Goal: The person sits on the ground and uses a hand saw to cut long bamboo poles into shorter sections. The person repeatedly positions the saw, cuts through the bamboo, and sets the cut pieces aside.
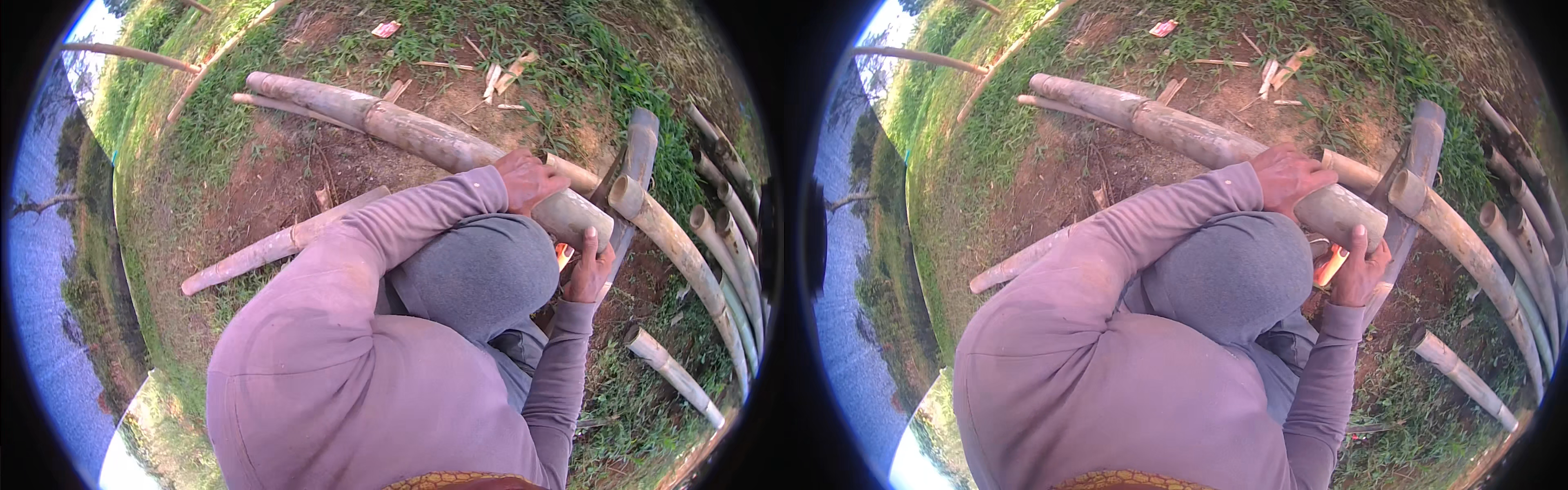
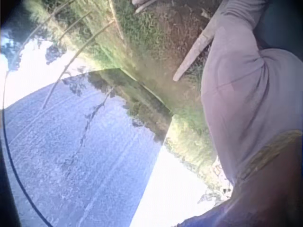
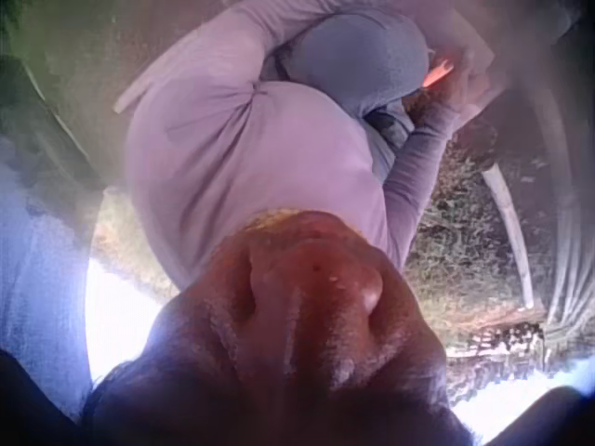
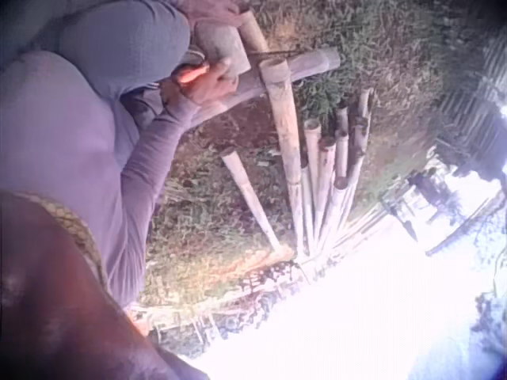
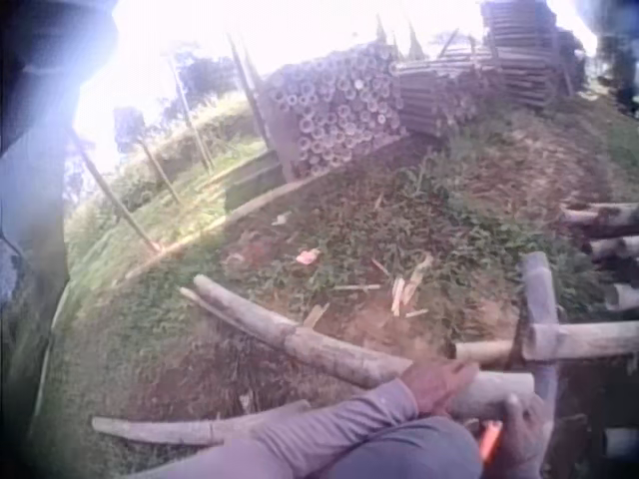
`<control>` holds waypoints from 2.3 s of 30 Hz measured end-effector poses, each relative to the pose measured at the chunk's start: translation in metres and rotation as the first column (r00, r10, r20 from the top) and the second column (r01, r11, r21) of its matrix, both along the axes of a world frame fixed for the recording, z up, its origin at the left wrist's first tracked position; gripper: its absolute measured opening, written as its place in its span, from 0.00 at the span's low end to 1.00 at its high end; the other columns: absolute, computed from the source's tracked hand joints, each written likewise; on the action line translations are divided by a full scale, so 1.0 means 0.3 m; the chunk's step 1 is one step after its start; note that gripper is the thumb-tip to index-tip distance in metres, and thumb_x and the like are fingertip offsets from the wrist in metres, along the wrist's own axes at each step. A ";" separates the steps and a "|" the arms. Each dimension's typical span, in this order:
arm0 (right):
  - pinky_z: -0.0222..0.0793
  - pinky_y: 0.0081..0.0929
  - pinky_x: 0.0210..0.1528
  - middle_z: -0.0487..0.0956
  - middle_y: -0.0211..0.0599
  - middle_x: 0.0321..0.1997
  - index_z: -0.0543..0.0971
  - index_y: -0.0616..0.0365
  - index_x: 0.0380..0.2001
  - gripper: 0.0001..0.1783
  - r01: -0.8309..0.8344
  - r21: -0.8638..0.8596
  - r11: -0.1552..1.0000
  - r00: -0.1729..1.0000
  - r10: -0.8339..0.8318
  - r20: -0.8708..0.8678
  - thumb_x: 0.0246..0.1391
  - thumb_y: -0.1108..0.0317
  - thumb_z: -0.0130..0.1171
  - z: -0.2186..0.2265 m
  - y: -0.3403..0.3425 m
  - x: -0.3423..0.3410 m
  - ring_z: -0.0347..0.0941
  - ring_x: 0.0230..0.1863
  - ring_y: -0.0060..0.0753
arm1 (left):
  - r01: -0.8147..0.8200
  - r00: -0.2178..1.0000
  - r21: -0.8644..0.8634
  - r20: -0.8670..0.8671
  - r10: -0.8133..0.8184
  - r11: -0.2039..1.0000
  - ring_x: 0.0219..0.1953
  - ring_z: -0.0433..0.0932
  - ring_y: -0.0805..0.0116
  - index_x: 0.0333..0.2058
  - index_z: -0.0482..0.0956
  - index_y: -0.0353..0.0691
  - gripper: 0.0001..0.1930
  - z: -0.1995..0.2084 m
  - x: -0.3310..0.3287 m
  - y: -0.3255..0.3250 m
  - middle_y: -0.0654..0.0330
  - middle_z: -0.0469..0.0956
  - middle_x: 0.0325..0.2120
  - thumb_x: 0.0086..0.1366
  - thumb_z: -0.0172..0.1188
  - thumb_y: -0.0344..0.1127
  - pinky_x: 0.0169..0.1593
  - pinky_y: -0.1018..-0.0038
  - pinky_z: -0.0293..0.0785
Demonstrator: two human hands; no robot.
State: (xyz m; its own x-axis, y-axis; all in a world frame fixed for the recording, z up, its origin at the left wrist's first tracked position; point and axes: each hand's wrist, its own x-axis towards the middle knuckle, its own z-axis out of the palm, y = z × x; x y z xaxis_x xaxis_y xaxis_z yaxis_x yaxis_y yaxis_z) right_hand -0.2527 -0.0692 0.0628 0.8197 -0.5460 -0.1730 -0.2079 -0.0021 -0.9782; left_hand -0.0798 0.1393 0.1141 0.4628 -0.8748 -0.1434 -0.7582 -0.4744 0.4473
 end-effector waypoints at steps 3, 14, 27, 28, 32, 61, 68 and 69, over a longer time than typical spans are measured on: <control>0.77 0.36 0.61 0.86 0.47 0.58 0.79 0.69 0.61 0.25 -0.045 0.321 0.946 0.996 0.020 0.081 0.76 0.56 0.63 0.071 0.035 -0.023 0.83 0.55 0.38 | -0.226 0.882 -0.579 0.219 0.417 0.783 0.71 0.71 0.46 0.70 0.69 0.45 0.54 -0.035 -0.069 0.177 0.47 0.76 0.63 0.48 0.82 0.61 0.73 0.52 0.64; 0.73 0.32 0.65 0.83 0.43 0.64 0.78 0.68 0.66 0.31 -0.413 0.026 0.910 0.908 0.414 -0.072 0.79 0.48 0.57 0.045 -0.107 -0.140 0.79 0.62 0.33 | -0.772 0.114 0.153 -0.922 -0.371 -0.617 0.59 0.80 0.51 0.62 0.76 0.49 0.38 -0.558 0.099 0.770 0.59 0.82 0.53 0.59 0.80 0.57 0.66 0.44 0.76; 0.74 0.29 0.54 0.87 0.38 0.51 0.85 0.67 0.56 0.34 -0.714 -0.010 0.700 0.675 0.685 -0.276 0.71 0.42 0.67 -0.095 -0.050 0.270 0.81 0.49 0.30 | -0.481 0.095 -0.040 -0.995 -0.006 -0.876 0.51 0.82 0.59 0.58 0.80 0.45 0.37 -0.319 -0.280 1.171 0.59 0.81 0.52 0.52 0.78 0.55 0.57 0.51 0.79; 0.74 0.30 0.54 0.87 0.38 0.49 0.85 0.67 0.55 0.33 -0.750 -0.052 0.660 0.647 0.715 -0.265 0.71 0.43 0.66 -0.069 0.041 0.311 0.81 0.48 0.30 | -0.368 0.061 -0.101 -0.995 0.084 -0.925 0.52 0.82 0.58 0.58 0.79 0.47 0.37 -0.343 -0.367 1.338 0.58 0.81 0.53 0.53 0.77 0.57 0.59 0.51 0.79; 0.75 0.31 0.52 0.88 0.40 0.45 0.86 0.67 0.50 0.30 -0.765 -0.279 0.581 0.642 0.720 -0.262 0.72 0.44 0.65 -0.021 0.142 0.328 0.81 0.45 0.29 | -0.212 0.110 -0.167 -0.983 0.147 -0.963 0.53 0.82 0.57 0.56 0.80 0.46 0.30 -0.310 -0.759 1.800 0.59 0.83 0.51 0.59 0.77 0.51 0.61 0.52 0.80; 0.79 0.49 0.55 0.87 0.56 0.47 0.87 0.62 0.45 0.21 -0.511 -0.594 0.621 0.815 0.133 -0.563 0.66 0.52 0.67 -0.324 -0.286 -0.541 0.85 0.49 0.55 | -0.140 -0.946 0.396 -0.324 0.005 -0.908 0.70 0.72 0.47 0.70 0.72 0.37 0.50 -1.124 -1.202 1.808 0.46 0.73 0.71 0.60 0.74 0.68 0.72 0.52 0.66; 0.77 0.49 0.58 0.85 0.47 0.51 0.86 0.54 0.46 0.16 -0.393 -0.709 0.585 0.862 -0.034 -0.506 0.65 0.54 0.69 -0.374 -0.173 -0.555 0.82 0.54 0.55 | -0.353 -0.934 0.337 -0.178 0.310 -0.873 0.70 0.75 0.48 0.71 0.65 0.23 0.61 -1.088 -1.085 1.768 0.38 0.70 0.72 0.63 0.55 0.81 0.74 0.58 0.67; 0.77 0.49 0.57 0.85 0.47 0.51 0.86 0.53 0.45 0.16 -0.354 -0.688 0.634 0.864 -0.059 -0.499 0.64 0.54 0.69 -0.384 -0.136 -0.538 0.82 0.53 0.56 | -0.431 -0.901 0.325 -0.200 0.384 -0.842 0.70 0.75 0.48 0.71 0.67 0.23 0.61 -1.091 -1.089 1.787 0.38 0.71 0.71 0.66 0.49 0.82 0.74 0.57 0.66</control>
